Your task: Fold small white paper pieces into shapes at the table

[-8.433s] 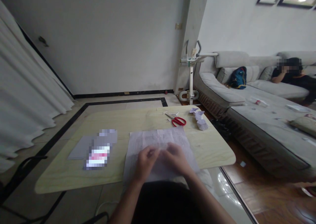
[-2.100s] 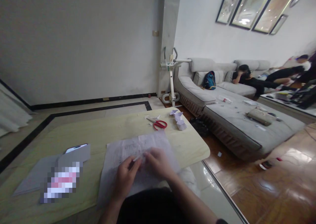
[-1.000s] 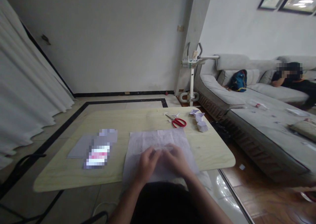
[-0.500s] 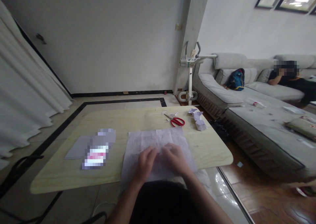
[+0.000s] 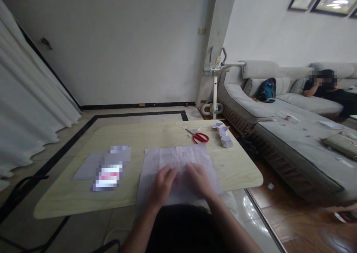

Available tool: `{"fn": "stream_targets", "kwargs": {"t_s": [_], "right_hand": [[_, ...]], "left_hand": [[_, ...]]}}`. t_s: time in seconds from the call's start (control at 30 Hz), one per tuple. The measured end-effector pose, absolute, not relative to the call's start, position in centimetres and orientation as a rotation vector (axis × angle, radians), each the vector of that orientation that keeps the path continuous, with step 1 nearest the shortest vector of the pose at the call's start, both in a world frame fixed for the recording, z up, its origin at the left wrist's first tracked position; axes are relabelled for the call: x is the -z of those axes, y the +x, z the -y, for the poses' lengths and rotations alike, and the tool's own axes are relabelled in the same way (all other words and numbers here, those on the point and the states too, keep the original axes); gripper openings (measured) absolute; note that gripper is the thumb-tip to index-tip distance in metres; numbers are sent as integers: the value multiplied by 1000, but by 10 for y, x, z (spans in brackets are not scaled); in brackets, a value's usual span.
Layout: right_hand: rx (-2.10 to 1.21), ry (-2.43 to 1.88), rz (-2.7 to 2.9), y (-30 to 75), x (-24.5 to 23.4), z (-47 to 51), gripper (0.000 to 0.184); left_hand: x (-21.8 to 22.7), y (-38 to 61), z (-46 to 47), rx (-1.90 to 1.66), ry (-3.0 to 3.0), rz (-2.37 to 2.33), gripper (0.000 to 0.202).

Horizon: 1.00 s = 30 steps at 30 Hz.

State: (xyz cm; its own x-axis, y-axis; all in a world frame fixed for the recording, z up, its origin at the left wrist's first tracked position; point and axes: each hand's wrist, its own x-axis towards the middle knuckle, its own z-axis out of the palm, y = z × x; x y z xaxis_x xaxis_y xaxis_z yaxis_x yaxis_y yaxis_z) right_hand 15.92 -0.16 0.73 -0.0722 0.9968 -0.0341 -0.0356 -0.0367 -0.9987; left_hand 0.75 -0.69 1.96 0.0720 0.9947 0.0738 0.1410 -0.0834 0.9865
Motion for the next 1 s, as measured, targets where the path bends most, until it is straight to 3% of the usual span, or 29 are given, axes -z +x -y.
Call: {"fn": "stream_targets", "kwargs": {"t_s": [0.13,0.27,0.4,0.73,1.0], "right_hand": [[-1308,-1193,1205,159,-10,2,48],[-1172,-1225,1298,158,-14,1,44],[-1049,-1257,1358,156,-17,0,41],[-999,-1199,1385,154,-24,2,15],[-1040,-1203,1344,155,-18,1,14]], "left_hand": [[-13,9,7,-1147,1395,-1220,20],[-7,11,5,-1140,1508,-1231,30],[-8,11,4,-1145,1570,-1232,23],[-14,12,5,-1173,1405,-1259,31],[-16,13,6,-1151,1436,-1231,32]]}}
